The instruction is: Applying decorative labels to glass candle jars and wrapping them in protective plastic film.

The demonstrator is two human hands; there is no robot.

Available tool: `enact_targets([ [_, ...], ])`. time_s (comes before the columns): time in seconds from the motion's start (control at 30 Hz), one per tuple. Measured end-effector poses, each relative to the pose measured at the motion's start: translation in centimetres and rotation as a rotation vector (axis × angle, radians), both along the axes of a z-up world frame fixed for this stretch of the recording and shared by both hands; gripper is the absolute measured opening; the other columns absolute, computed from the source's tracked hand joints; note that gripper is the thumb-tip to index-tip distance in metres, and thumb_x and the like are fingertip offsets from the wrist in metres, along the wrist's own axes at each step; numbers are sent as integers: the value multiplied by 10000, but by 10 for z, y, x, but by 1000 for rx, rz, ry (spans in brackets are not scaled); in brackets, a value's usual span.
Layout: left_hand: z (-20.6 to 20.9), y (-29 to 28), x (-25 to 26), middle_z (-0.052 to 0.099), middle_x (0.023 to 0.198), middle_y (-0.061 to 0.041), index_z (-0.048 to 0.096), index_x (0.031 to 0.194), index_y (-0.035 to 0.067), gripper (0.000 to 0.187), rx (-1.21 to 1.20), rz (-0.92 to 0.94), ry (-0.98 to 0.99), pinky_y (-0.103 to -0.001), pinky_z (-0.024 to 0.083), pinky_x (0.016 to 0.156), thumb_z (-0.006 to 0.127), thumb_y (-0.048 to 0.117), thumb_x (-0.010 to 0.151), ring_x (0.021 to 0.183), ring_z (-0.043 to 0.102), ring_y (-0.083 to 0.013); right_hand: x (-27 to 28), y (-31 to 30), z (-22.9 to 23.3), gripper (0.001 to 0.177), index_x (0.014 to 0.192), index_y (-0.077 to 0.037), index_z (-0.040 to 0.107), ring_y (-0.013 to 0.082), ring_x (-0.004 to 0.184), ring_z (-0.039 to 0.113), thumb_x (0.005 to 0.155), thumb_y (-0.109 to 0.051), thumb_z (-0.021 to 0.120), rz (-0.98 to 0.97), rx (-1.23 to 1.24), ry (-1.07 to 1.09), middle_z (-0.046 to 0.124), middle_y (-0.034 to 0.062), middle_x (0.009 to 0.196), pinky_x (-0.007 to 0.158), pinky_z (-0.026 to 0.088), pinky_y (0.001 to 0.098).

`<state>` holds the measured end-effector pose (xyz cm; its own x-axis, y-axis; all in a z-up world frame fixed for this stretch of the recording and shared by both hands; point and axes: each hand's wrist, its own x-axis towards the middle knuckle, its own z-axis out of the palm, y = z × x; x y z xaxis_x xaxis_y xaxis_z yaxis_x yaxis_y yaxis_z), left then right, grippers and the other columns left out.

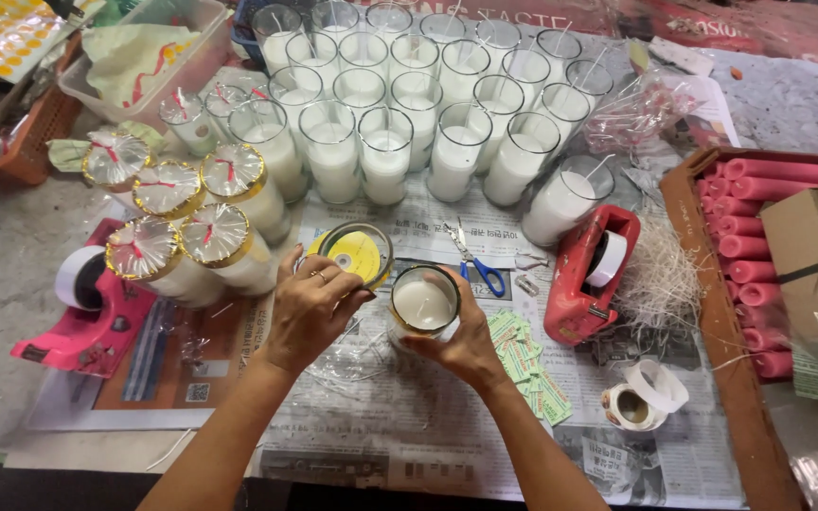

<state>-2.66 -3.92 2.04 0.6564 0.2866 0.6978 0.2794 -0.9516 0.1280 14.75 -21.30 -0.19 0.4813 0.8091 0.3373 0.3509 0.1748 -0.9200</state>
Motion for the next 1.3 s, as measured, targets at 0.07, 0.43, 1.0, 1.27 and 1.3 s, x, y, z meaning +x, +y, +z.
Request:
enact_targets([
  [0.07, -1, -3, 7, 644, 729, 62, 675, 865, 252, 170, -29, 6, -6, -505, 348, 1122, 744, 404, 896, 924, 634, -159, 0, 0, 5, 916, 1380, -100, 562, 314, 1312, 583, 597, -289, 996, 5, 3, -2, 604, 148, 1401, 1136, 418, 445],
  [0.43, -9, -13, 13, 655, 703, 39, 668, 846, 228, 177, -141, 4, -46, -447, 388, 1088, 739, 378, 910, 848, 660, -162, 16, -7, 9, 892, 1419, -87, 511, 348, 1370, 520, 668, -272, 955, 88, -36, 30, 545, 170, 1456, 1145, 400, 496],
  [1.0, -19, -33, 19, 648, 658, -11, 675, 887, 175, 173, -228, 35, -109, -410, 492, 954, 686, 339, 941, 695, 695, -199, 146, 58, -124, 327, 1165, -165, 562, 427, 1050, 712, 843, -195, 612, -254, -1183, -576, 710, 149, 1091, 863, 540, 627],
  [1.27, -11, -28, 7, 644, 768, -8, 654, 1000, 198, 125, -175, 6, -11, -452, 407, 1030, 618, 311, 963, 853, 669, -208, 126, 10, 70, 464, 1269, -161, 664, 334, 820, 747, 814, -76, 705, -125, -718, -376, 762, 178, 903, 673, 601, 441],
  [1.3, -10, -29, 5, 637, 785, -4, 646, 1015, 208, 115, -164, -5, 6, -461, 380, 1053, 602, 297, 958, 892, 656, -207, 128, 4, 99, 551, 1346, -126, 641, 384, 909, 735, 810, -34, 733, -22, -628, -509, 758, 225, 945, 759, 593, 488],
])
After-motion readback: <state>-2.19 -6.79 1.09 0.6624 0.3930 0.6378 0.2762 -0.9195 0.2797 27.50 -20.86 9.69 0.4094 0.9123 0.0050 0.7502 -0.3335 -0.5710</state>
